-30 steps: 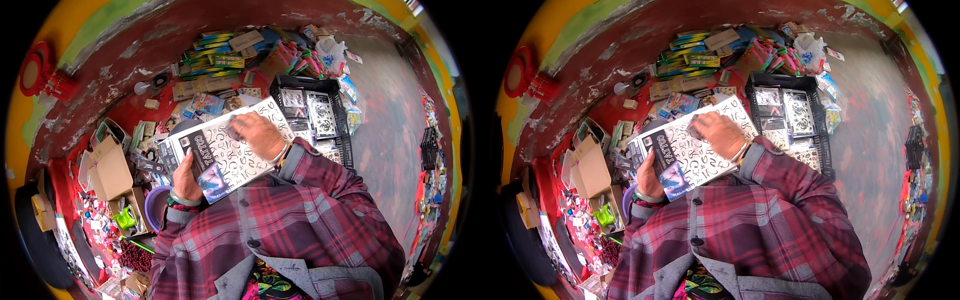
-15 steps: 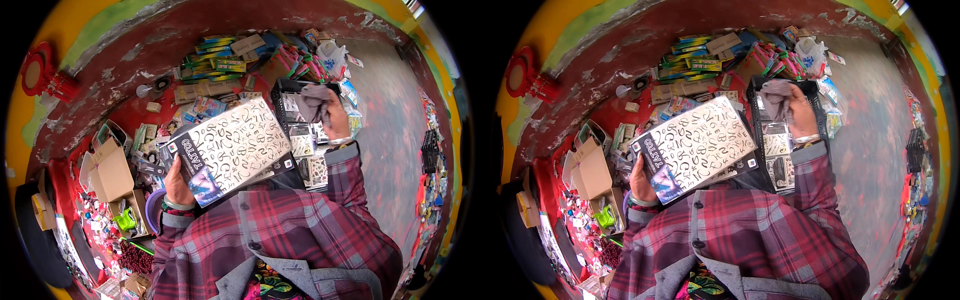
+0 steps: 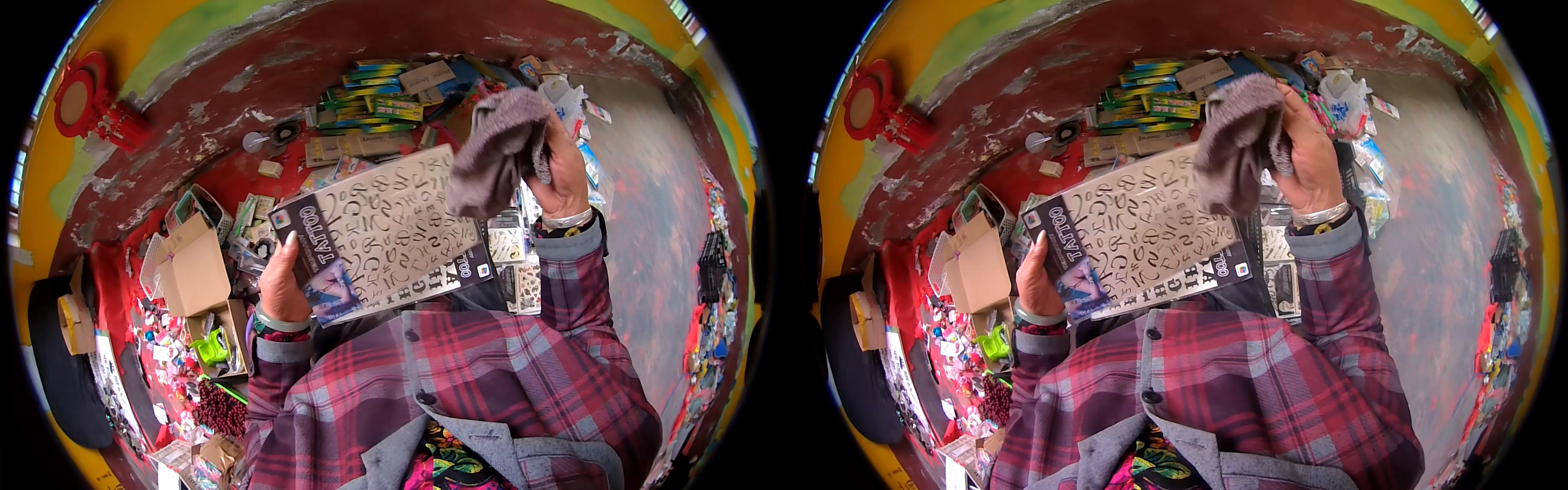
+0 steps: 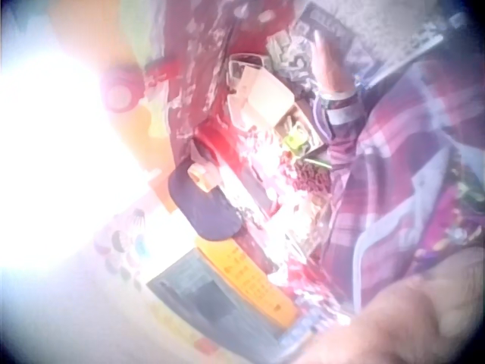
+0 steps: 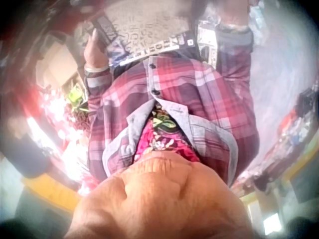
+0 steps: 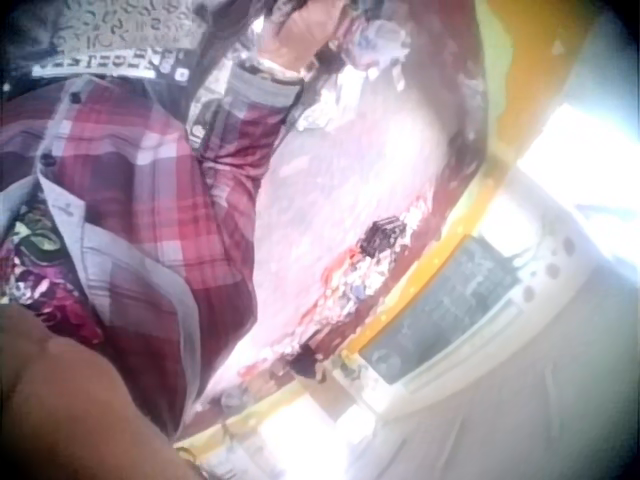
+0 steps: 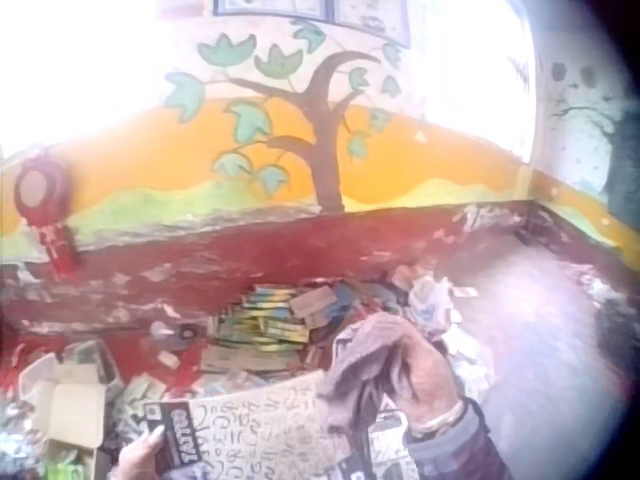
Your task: The person sits on the floor and wipes the surface of various sticker sheets and packages with a grey cloth. They handle multiple items, including sheets with letters, numbers, and butterfly designs, wiping each one individually before placing them into a black crate.
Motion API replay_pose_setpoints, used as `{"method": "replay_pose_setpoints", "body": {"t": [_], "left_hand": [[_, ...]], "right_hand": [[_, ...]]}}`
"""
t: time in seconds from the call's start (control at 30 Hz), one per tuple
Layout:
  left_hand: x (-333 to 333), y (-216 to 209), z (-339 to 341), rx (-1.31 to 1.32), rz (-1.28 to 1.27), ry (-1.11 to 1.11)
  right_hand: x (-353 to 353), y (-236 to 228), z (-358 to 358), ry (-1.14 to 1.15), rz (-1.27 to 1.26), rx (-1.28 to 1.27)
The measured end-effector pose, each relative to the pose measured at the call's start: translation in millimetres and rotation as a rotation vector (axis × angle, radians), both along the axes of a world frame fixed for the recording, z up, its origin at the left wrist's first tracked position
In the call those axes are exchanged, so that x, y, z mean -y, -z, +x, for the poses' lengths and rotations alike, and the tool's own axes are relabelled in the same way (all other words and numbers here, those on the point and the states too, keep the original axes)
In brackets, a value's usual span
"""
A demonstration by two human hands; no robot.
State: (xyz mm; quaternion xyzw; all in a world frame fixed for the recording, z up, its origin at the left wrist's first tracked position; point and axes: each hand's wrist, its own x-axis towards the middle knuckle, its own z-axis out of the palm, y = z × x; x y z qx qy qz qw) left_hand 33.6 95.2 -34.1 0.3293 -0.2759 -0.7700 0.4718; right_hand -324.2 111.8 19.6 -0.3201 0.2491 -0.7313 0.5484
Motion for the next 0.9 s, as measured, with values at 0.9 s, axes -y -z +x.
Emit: {"method": "replay_pose_setpoints", "body": {"t": [0.9], "left_hand": [[2.8,-49.4,-30.7,0.672,-1.027,0.053]], "right_hand": [[-1.6,-29.1,123.1,0.124,-0.557,-1.525]]}}
